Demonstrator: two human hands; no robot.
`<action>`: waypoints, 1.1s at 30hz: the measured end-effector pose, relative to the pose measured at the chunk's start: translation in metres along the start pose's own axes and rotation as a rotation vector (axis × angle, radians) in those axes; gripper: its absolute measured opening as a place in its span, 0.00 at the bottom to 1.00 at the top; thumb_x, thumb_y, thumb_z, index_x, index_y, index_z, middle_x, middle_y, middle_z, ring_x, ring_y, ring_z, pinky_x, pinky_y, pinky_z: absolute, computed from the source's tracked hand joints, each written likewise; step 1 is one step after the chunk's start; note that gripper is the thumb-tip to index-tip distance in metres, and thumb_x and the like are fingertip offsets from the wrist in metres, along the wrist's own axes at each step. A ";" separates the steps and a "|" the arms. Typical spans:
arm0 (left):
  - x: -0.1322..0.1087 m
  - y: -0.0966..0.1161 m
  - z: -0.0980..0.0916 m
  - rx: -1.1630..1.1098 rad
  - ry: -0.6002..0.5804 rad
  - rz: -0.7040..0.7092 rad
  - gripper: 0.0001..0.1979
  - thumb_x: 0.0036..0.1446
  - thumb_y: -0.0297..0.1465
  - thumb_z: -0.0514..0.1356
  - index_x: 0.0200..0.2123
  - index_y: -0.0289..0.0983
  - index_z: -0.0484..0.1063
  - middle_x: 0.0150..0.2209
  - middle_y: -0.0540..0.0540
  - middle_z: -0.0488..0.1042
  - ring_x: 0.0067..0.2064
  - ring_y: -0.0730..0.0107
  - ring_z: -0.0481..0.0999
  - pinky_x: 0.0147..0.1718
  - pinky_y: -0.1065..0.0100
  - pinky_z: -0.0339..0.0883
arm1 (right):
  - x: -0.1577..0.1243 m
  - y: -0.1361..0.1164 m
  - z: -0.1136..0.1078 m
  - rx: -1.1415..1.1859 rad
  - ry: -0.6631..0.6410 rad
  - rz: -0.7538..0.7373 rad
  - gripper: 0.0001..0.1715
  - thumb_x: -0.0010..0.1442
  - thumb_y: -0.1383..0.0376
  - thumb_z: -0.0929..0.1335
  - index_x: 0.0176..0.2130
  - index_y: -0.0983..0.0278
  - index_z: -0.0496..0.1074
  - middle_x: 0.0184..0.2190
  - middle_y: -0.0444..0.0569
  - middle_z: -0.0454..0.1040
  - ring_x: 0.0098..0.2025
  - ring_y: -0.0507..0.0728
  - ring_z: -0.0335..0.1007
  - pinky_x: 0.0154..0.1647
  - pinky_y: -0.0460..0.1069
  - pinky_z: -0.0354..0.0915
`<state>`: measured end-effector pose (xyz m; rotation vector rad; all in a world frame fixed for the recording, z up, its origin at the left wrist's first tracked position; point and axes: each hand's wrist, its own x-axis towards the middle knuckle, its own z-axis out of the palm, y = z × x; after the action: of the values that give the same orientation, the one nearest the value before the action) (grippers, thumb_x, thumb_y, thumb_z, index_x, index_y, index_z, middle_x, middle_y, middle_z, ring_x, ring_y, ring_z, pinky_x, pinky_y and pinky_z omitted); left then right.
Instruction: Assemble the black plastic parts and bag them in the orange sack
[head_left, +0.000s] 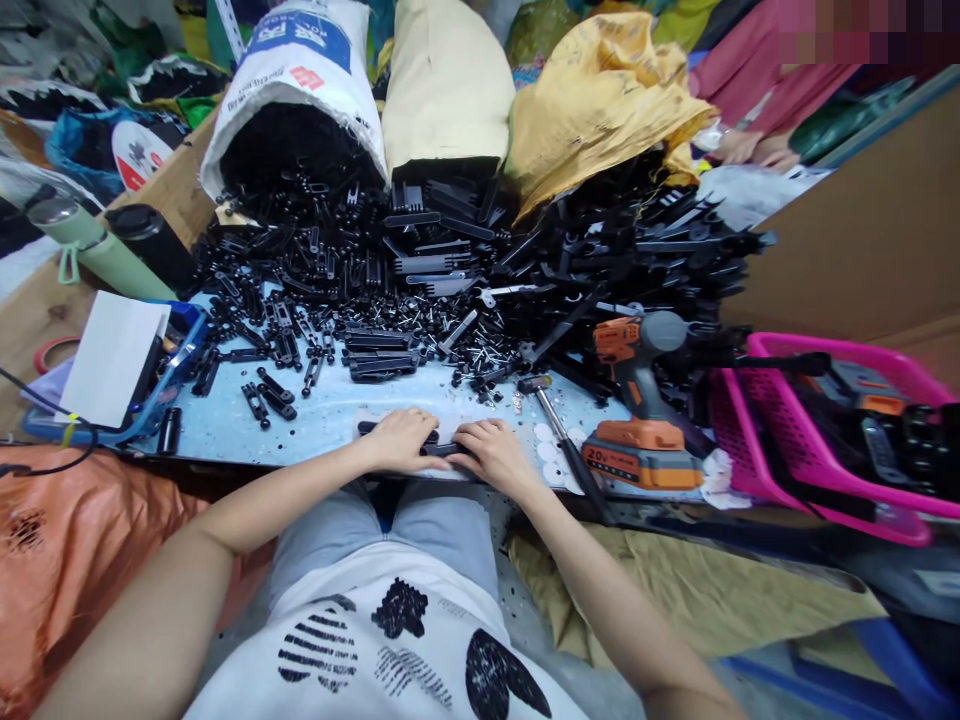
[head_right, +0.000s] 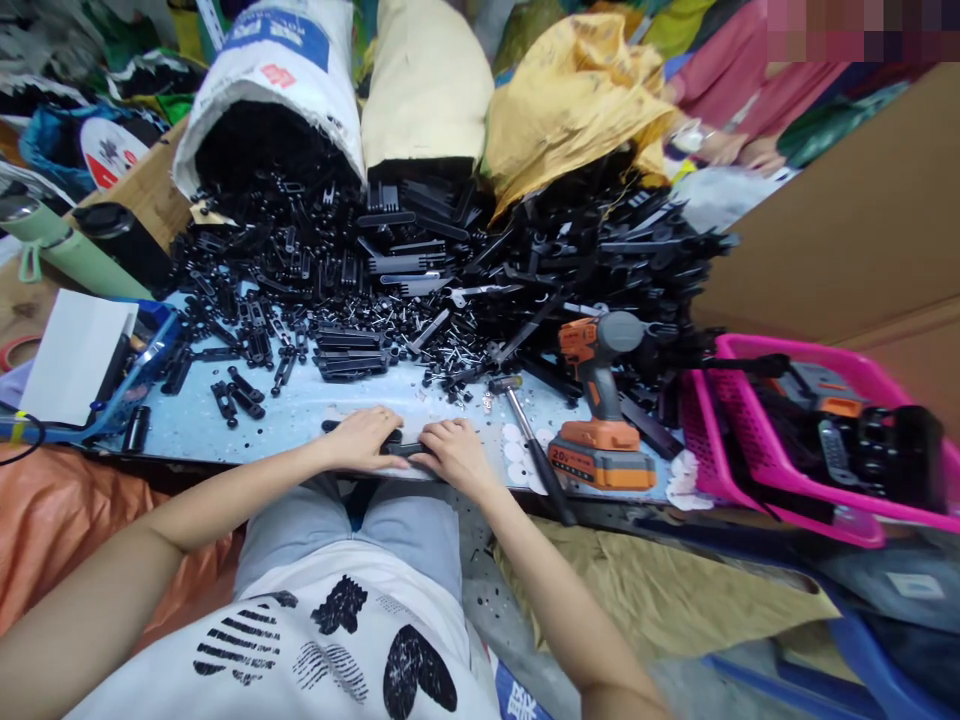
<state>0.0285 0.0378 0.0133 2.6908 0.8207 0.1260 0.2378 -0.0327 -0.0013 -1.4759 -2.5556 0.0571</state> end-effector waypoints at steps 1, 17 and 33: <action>0.014 0.002 0.000 -0.007 0.023 -0.020 0.27 0.57 0.52 0.51 0.45 0.35 0.64 0.42 0.40 0.71 0.45 0.58 0.71 0.41 0.62 0.64 | -0.003 0.004 0.003 0.017 0.011 0.089 0.21 0.66 0.53 0.57 0.42 0.62 0.71 0.41 0.50 0.73 0.42 0.55 0.64 0.41 0.49 0.53; -0.033 -0.038 -0.031 -0.106 0.379 -0.279 0.09 0.61 0.26 0.50 0.39 0.34 0.70 0.37 0.43 0.71 0.40 0.65 0.71 0.41 0.65 0.65 | 0.018 0.019 -0.016 0.452 0.212 0.393 0.14 0.62 0.63 0.61 0.43 0.63 0.72 0.39 0.52 0.70 0.40 0.56 0.68 0.41 0.49 0.64; -0.081 -0.031 -0.040 0.154 0.179 -0.225 0.16 0.54 0.16 0.46 0.36 0.34 0.71 0.35 0.41 0.67 0.39 0.61 0.67 0.39 0.61 0.66 | 0.052 -0.050 -0.050 -0.016 -0.312 0.105 0.11 0.61 0.75 0.59 0.35 0.65 0.69 0.34 0.50 0.67 0.33 0.53 0.66 0.31 0.46 0.54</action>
<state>-0.0623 0.0286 0.0416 2.7332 1.2279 0.2635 0.1787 -0.0163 0.0618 -1.7264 -2.7150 0.3058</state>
